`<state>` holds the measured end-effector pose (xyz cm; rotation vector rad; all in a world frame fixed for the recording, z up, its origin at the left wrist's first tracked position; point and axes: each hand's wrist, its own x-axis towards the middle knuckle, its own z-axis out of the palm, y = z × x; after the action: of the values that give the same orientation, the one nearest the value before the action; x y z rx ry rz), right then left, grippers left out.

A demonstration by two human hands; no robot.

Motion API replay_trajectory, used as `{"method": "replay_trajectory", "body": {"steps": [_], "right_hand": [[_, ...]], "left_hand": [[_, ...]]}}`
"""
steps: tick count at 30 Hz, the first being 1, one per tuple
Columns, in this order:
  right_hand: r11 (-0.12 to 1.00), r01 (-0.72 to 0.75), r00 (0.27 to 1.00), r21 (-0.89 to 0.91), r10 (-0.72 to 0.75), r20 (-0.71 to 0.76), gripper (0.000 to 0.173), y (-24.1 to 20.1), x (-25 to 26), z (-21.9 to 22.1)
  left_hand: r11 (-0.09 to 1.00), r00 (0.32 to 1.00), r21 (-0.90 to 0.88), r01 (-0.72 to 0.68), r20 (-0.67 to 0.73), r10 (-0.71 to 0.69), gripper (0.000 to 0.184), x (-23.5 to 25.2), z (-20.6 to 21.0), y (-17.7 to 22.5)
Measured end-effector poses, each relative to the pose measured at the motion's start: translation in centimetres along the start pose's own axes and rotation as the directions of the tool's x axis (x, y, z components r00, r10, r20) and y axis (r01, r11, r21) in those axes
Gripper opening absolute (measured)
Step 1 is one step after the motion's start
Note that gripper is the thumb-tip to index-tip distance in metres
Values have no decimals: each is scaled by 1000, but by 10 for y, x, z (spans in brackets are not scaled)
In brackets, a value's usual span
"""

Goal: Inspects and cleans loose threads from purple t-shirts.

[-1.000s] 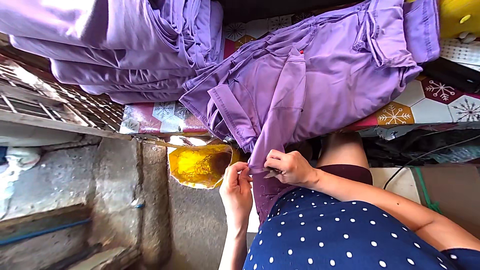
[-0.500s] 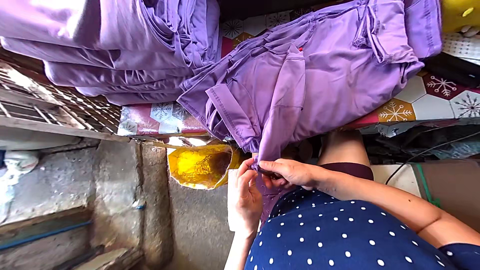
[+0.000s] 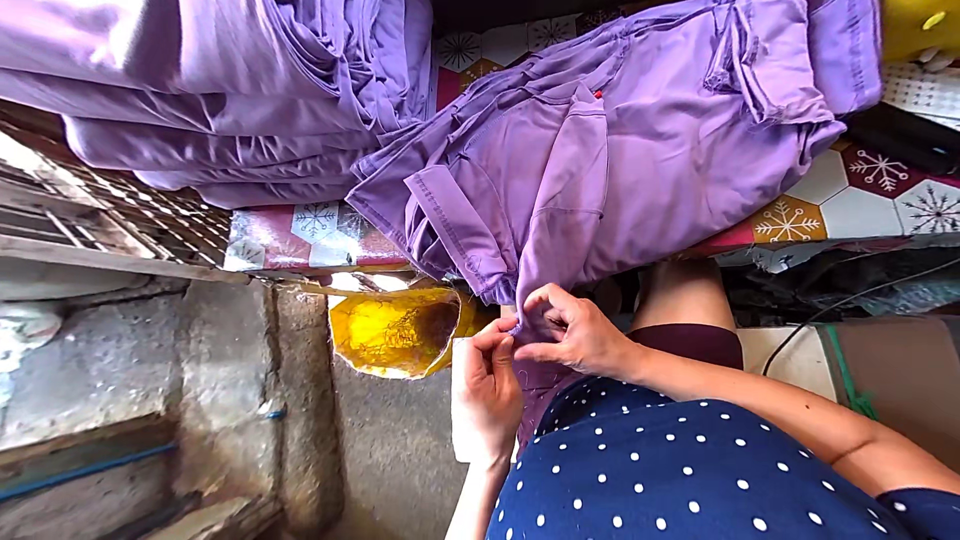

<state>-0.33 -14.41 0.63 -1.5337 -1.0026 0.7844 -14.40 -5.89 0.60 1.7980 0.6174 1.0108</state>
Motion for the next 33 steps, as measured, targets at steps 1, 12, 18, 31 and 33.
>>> {"method": "replay_trajectory", "body": {"steps": [1, 12, 18, 31, 33], "right_hand": [[992, 102, 994, -81, -105, -36, 33, 6, 1, 2], [946, 290, 942, -145, -309, -134, 13, 14, -3, 1], [921, 338, 922, -193, -366, -130, 13, 14, -3, 4], [958, -219, 904, 187, 127, 409, 42, -7, 2, -10], [917, -314, 846, 246, 153, 511, 47, -14, 1, -12]], "left_hand": [[999, 999, -31, 34, -9, -34, 5, 1, 2, 1], [965, 973, 223, 139, 152, -175, 8, 10, -27, 7], [925, 966, 347, 156, 144, -217, 14, 4, -25, 4], [967, 998, -248, 59, 42, -51, 16, -2, -16, 0], [970, 998, -242, 21, 64, -5, 18, -2, -17, -2]]}}
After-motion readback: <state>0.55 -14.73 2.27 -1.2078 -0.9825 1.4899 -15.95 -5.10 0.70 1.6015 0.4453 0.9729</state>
